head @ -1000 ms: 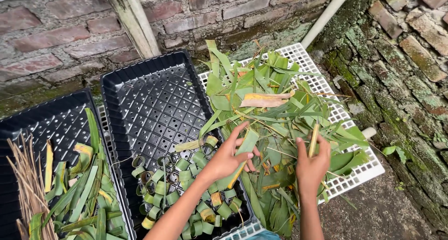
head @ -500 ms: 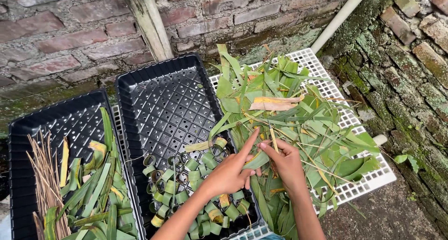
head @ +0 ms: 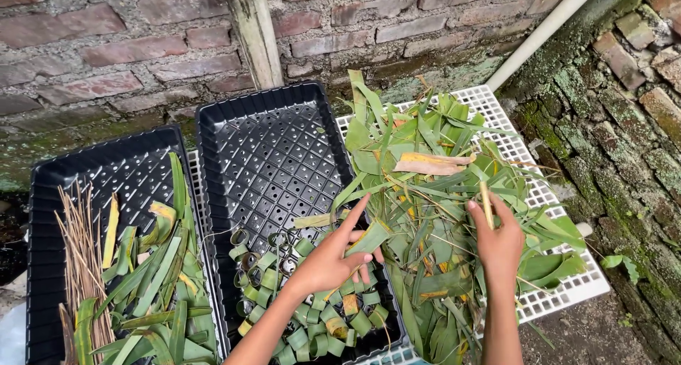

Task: Rolling long green leaves into small cylindrical bundles and placing them in a sorting tray, occasionally using a knife to trim them.

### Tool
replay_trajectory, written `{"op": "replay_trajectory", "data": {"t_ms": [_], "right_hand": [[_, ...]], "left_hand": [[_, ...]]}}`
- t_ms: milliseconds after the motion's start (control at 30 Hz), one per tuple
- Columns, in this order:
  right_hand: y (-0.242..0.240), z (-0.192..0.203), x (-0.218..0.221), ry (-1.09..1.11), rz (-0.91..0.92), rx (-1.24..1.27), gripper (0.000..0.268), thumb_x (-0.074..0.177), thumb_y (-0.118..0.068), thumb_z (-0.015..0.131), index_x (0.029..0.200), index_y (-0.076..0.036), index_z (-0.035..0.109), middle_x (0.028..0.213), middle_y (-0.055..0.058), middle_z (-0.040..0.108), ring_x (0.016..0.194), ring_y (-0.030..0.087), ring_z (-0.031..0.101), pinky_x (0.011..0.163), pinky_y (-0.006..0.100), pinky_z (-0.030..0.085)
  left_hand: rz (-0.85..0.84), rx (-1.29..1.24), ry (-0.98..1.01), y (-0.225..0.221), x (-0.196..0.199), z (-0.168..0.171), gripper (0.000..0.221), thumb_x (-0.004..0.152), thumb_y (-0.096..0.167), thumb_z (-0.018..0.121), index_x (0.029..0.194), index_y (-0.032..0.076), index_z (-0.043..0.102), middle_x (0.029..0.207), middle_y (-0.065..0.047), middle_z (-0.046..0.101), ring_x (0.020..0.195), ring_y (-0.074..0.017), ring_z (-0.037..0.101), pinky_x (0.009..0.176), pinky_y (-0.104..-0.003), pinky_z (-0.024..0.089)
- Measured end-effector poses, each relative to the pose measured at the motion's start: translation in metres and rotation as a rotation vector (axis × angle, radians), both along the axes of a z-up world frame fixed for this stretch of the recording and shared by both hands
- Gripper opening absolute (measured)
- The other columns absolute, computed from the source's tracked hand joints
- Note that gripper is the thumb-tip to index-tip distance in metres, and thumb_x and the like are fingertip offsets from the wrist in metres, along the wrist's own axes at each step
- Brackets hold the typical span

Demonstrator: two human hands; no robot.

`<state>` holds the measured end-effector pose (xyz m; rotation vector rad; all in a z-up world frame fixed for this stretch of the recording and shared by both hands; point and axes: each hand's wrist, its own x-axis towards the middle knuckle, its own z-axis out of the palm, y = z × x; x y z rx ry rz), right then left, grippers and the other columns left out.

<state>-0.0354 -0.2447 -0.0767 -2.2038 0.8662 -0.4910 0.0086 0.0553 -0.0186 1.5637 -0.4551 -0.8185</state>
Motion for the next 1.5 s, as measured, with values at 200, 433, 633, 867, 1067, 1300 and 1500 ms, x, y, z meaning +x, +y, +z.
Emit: {"op": "replay_trajectory", "data": {"t_ms": [200, 433, 633, 867, 1067, 1300, 1500], "right_hand": [[0.038, -0.011, -0.011, -0.021, 0.175, -0.131, 0.029, 0.099, -0.026, 0.069, 0.116, -0.003, 0.071, 0.095, 0.011, 0.067, 0.07, 0.024, 0.057, 0.063, 0.038, 0.047], [0.091, 0.011, -0.023, -0.206, 0.485, 0.845, 0.057, 0.088, -0.003, 0.065, 0.145, -0.009, 0.06, 0.083, -0.002, 0.056, 0.053, 0.004, 0.039, 0.043, 0.019, 0.026], [0.104, -0.003, -0.019, -0.23, 0.516, 1.007, 0.008, 0.094, -0.004, 0.068, 0.096, 0.003, 0.07, 0.058, -0.001, 0.046, 0.047, 0.007, 0.035, 0.043, 0.024, 0.024], [0.111, 0.015, -0.025, -0.171, 0.521, 0.542, 0.009, 0.093, -0.011, 0.071, 0.091, -0.002, 0.073, 0.065, -0.003, 0.05, 0.058, 0.008, 0.037, 0.053, 0.023, 0.027], [0.108, 0.028, -0.037, -0.154, 0.553, 0.401, 0.011, 0.091, -0.011, 0.071, 0.085, -0.002, 0.07, 0.062, -0.001, 0.051, 0.055, 0.009, 0.037, 0.051, 0.025, 0.027], [0.089, 0.021, -0.061, -0.131, 0.546, 0.378, 0.011, 0.09, -0.013, 0.071, 0.087, -0.003, 0.073, 0.059, -0.001, 0.05, 0.053, 0.01, 0.035, 0.05, 0.027, 0.024], [0.035, 0.026, -0.072, -0.247, 0.341, 0.398, 0.01, 0.096, -0.011, 0.065, 0.093, -0.002, 0.067, 0.063, 0.001, 0.047, 0.053, 0.011, 0.038, 0.045, 0.025, 0.03]], "left_hand": [[0.035, -0.356, 0.088, 0.015, 0.002, -0.019, 0.091, 0.092, -0.013, 0.049, 0.167, 0.021, 0.009, 0.099, -0.02, 0.07, 0.067, -0.0224, 0.067, 0.057, -0.034, 0.056], [0.045, -0.47, 0.152, 0.021, -0.006, -0.016, 0.092, 0.092, -0.014, 0.053, 0.168, 0.018, 0.012, 0.097, -0.02, 0.07, 0.066, -0.0212, 0.067, 0.055, -0.033, 0.057], [0.097, -0.424, 0.181, 0.02, -0.012, -0.014, 0.081, 0.095, -0.008, 0.054, 0.166, 0.018, 0.023, 0.1, -0.016, 0.069, 0.066, -0.0195, 0.069, 0.054, -0.028, 0.053], [0.33, -0.393, 0.183, 0.004, -0.018, -0.039, 0.033, 0.1, 0.003, 0.056, 0.132, -0.004, 0.054, 0.1, -0.016, 0.072, 0.071, -0.0245, 0.074, 0.058, -0.029, 0.057], [0.567, -0.326, 0.268, 0.003, -0.013, -0.024, 0.032, 0.099, 0.002, 0.055, 0.131, -0.003, 0.058, 0.103, -0.016, 0.073, 0.086, -0.026, 0.077, 0.071, -0.033, 0.064], [0.905, -0.486, 0.29, 0.008, -0.004, -0.031, 0.023, 0.102, 0.003, 0.054, 0.122, -0.005, 0.06, 0.092, -0.019, 0.07, 0.082, -0.0283, 0.075, 0.07, -0.037, 0.062], [0.999, -0.601, 0.295, 0.036, 0.0, -0.022, 0.018, 0.104, 0.006, 0.052, 0.12, -0.002, 0.057, 0.094, -0.014, 0.067, 0.086, -0.0262, 0.072, 0.076, -0.038, 0.062]]}}
